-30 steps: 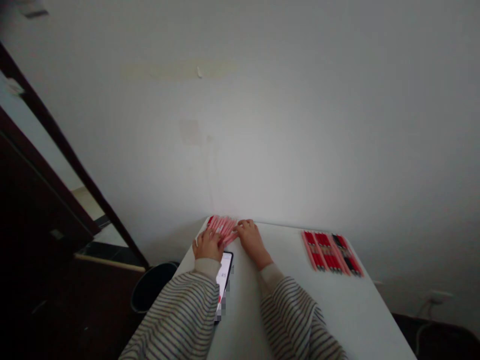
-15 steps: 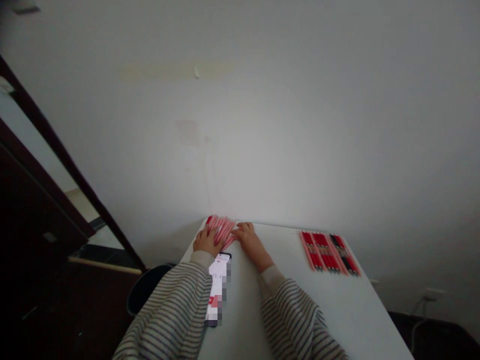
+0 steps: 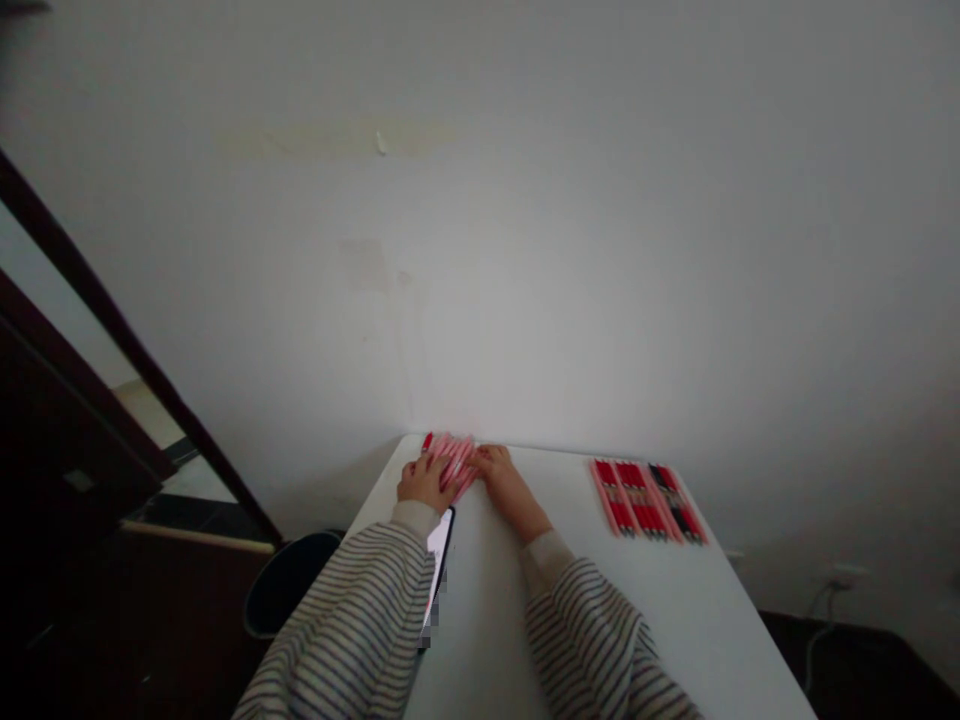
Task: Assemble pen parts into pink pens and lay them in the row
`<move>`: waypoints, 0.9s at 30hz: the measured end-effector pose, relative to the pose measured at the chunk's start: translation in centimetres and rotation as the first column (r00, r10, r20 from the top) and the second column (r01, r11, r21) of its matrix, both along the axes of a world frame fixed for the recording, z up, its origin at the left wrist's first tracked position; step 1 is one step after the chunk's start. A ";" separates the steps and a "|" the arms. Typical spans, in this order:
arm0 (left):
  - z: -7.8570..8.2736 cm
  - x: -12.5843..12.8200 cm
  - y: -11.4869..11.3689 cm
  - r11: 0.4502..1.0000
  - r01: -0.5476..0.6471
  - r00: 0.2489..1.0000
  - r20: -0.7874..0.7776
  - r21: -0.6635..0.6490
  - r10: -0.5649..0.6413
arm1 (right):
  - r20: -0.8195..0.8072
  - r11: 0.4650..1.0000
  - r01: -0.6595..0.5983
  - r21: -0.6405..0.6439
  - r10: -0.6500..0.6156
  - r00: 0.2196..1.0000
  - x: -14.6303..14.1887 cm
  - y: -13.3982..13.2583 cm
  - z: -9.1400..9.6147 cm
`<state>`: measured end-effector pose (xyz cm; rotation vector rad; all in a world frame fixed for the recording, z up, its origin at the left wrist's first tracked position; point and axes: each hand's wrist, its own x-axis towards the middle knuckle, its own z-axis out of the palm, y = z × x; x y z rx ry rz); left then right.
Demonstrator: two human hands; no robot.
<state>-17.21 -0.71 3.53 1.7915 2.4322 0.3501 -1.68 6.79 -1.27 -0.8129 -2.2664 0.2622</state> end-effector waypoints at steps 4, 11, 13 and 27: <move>-0.5 1.2 0.5 0.999 0.047 0.999 -0.005 -0.006 -0.047 | 0.003 1.000 0.000 -0.030 0.000 1.000 0.7 0.6 -0.2; -1.3 3.3 1.2 0.998 0.064 0.996 -0.060 -0.011 -0.064 | -0.030 0.999 0.023 -0.042 -0.024 0.999 2.1 1.4 -0.7; -1.3 3.5 1.2 0.996 0.089 0.994 -0.058 -0.009 -0.089 | -0.035 0.999 0.024 -0.025 -0.025 0.999 2.6 1.5 -0.6; 0.3 3.1 -0.3 1.000 0.025 1.000 0.005 -0.007 -0.025 | 0.096 0.996 0.077 0.054 -0.082 0.992 3.1 0.0 2.1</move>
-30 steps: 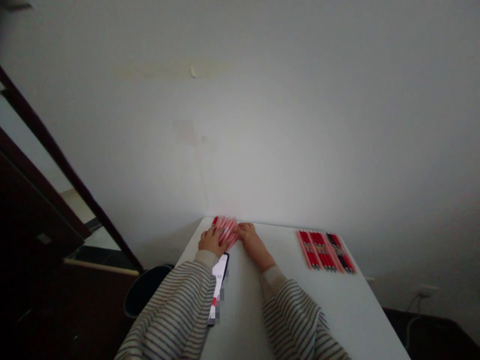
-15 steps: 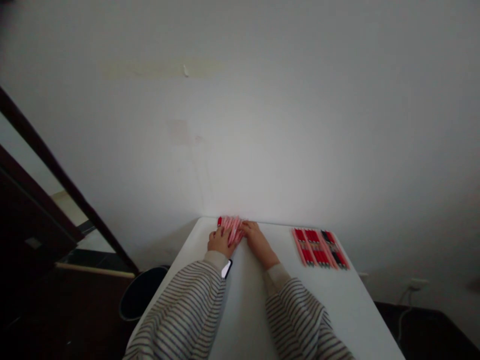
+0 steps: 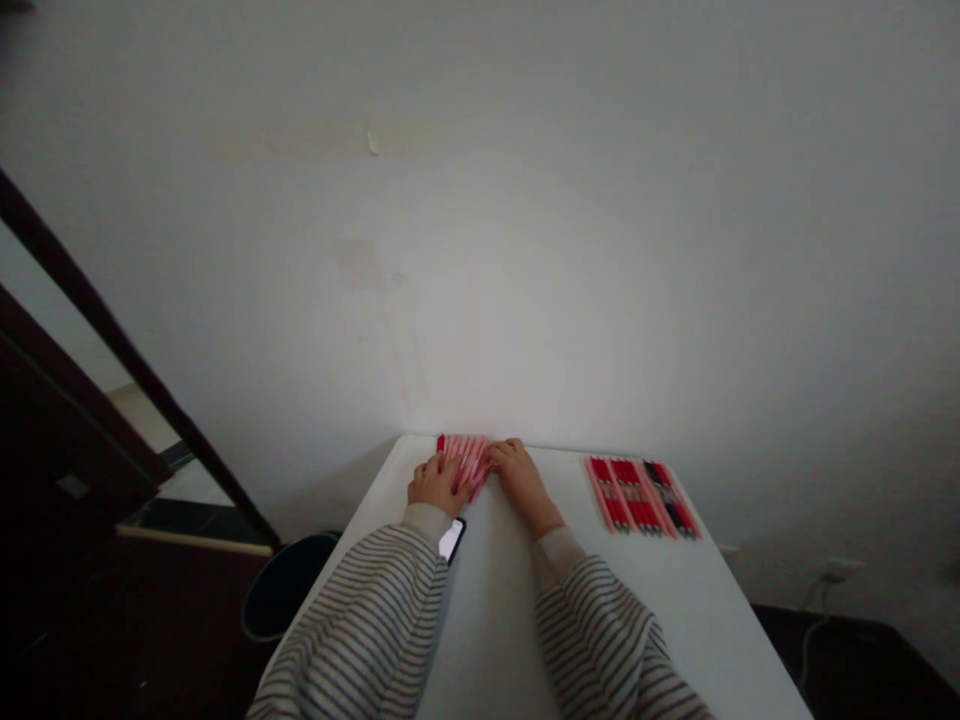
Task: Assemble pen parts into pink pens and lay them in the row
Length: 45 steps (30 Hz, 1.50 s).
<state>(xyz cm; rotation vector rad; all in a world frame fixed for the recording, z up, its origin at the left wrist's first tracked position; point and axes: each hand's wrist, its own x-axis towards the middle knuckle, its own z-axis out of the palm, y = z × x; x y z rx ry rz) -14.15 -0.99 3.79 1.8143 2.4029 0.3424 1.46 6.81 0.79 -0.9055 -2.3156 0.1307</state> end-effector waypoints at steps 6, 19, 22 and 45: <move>0.6 0.1 -0.5 0.999 0.023 1.000 -0.001 0.025 -0.023 | 0.029 1.000 0.015 0.020 -0.016 0.999 0.5 -0.2 0.3; 1.0 4.5 -0.6 0.983 0.155 0.988 -0.003 0.099 -0.155 | -0.027 0.988 0.147 0.044 -0.146 0.989 5.5 -2.0 0.4; 0.6 6.1 -0.2 0.958 0.214 0.976 -0.002 0.193 -0.217 | 0.017 0.979 0.197 0.043 -0.198 0.980 7.7 -2.9 0.8; -4.8 12.0 1.1 0.841 0.303 0.933 0.038 0.448 -0.357 | 0.023 0.863 0.457 0.216 -0.473 0.881 13.9 -8.0 -0.8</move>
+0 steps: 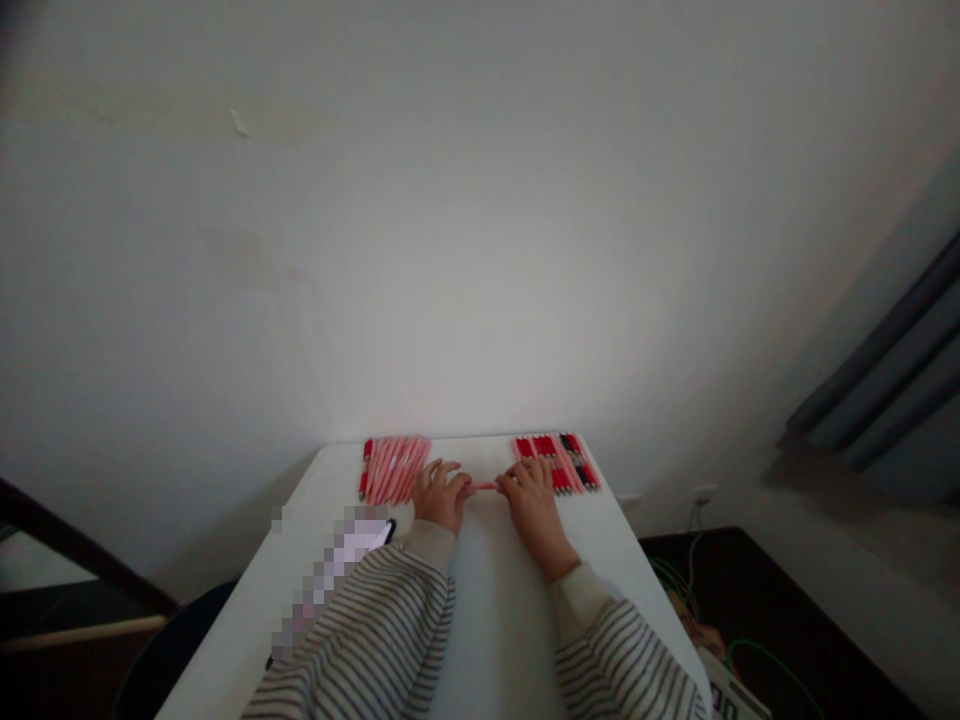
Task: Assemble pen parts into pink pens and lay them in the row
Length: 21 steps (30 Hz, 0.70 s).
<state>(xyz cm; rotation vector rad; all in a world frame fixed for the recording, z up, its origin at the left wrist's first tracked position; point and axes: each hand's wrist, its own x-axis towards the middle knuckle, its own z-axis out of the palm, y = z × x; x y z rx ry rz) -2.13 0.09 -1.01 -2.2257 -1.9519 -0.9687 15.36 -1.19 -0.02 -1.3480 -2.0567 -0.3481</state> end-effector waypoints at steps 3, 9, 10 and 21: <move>0.3 0.1 -0.2 1.000 -0.013 1.000 -0.028 -0.022 0.012 | -0.002 1.000 -0.004 0.003 0.004 1.000 -0.1 -0.3 0.1; 1.2 0.4 -0.9 0.991 -0.031 0.997 -0.071 -0.132 0.022 | -0.045 0.999 0.011 -0.033 -0.013 0.999 -0.3 -0.8 0.6; 1.3 0.5 -0.9 0.988 -0.037 0.997 -0.075 -0.150 0.026 | -0.057 0.999 0.012 -0.035 -0.014 0.998 -0.4 -0.8 0.6; 1.3 1.0 -1.0 0.979 -0.091 0.995 -0.056 -0.185 0.082 | -0.131 0.999 0.037 -0.019 -0.040 0.991 -0.4 -0.2 0.0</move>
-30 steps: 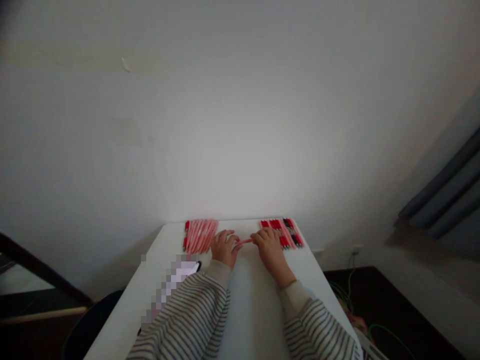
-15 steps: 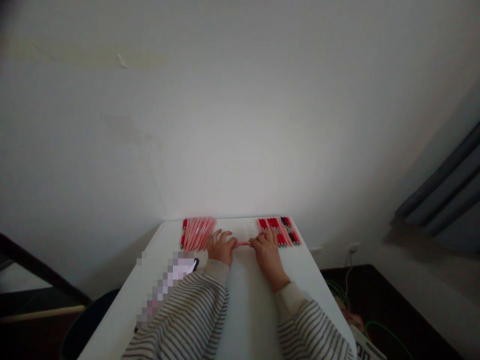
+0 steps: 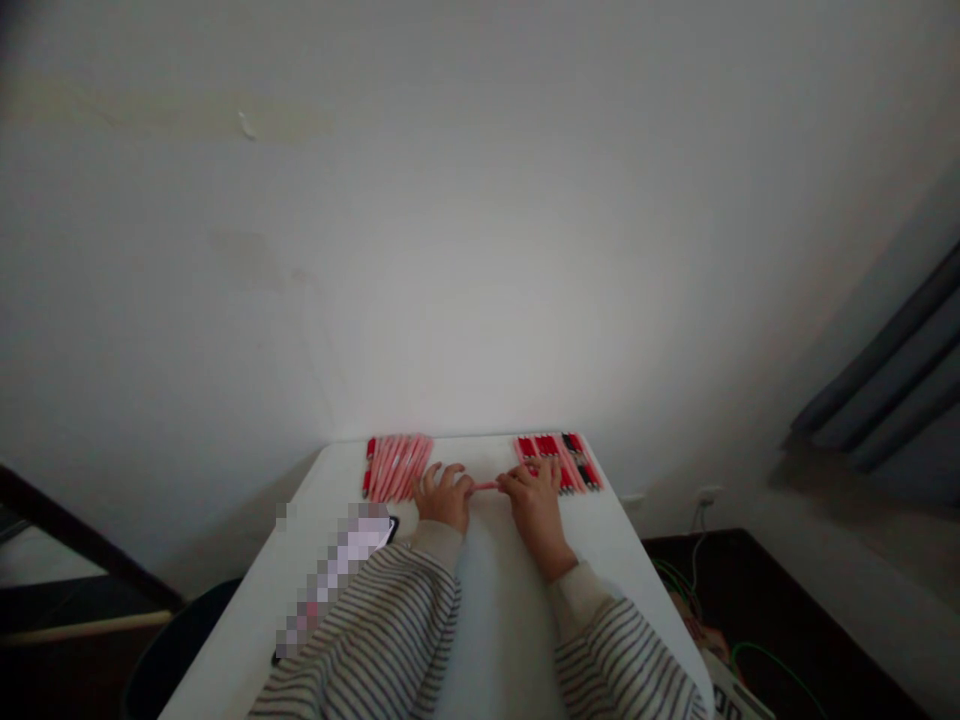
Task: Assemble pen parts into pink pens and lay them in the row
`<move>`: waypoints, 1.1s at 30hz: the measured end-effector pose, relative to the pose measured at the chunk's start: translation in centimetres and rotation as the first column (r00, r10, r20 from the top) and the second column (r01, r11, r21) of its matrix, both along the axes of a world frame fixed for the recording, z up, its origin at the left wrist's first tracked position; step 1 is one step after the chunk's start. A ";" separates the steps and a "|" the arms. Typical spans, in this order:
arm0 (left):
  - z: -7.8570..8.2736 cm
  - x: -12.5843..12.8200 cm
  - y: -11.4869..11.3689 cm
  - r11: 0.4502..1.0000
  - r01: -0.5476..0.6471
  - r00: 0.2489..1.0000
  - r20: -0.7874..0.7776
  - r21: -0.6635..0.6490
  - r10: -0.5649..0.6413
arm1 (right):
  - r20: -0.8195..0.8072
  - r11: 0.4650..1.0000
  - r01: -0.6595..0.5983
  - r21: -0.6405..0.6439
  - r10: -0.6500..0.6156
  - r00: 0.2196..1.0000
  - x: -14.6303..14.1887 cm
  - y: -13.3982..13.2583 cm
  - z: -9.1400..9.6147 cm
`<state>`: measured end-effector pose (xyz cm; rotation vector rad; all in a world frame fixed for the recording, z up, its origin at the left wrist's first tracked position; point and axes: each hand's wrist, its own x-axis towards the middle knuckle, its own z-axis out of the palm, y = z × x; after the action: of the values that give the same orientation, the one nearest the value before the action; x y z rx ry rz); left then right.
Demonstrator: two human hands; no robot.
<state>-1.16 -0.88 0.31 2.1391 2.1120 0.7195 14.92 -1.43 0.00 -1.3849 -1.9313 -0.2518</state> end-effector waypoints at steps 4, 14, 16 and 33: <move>-0.5 0.2 0.1 0.995 -0.019 0.999 0.040 0.096 0.015 | -0.012 1.000 0.024 0.003 -0.024 1.000 0.2 0.2 -0.2; -0.7 0.0 0.2 0.995 -0.018 0.998 0.069 0.103 0.011 | 0.016 1.000 0.018 -0.001 -0.018 1.000 0.1 0.1 -0.1; -0.6 0.1 0.1 0.996 -0.027 0.997 0.072 0.090 0.020 | 0.011 1.000 0.017 0.003 -0.017 1.000 0.1 0.1 -0.1; -0.3 0.3 0.0 0.994 -0.090 0.991 0.110 0.064 0.083 | -0.079 1.000 0.011 0.010 -0.010 0.997 0.1 0.4 -0.1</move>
<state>-0.81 -0.86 0.03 2.0020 2.1664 0.9061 15.02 -1.03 -0.13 -1.3778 -1.8560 -0.2085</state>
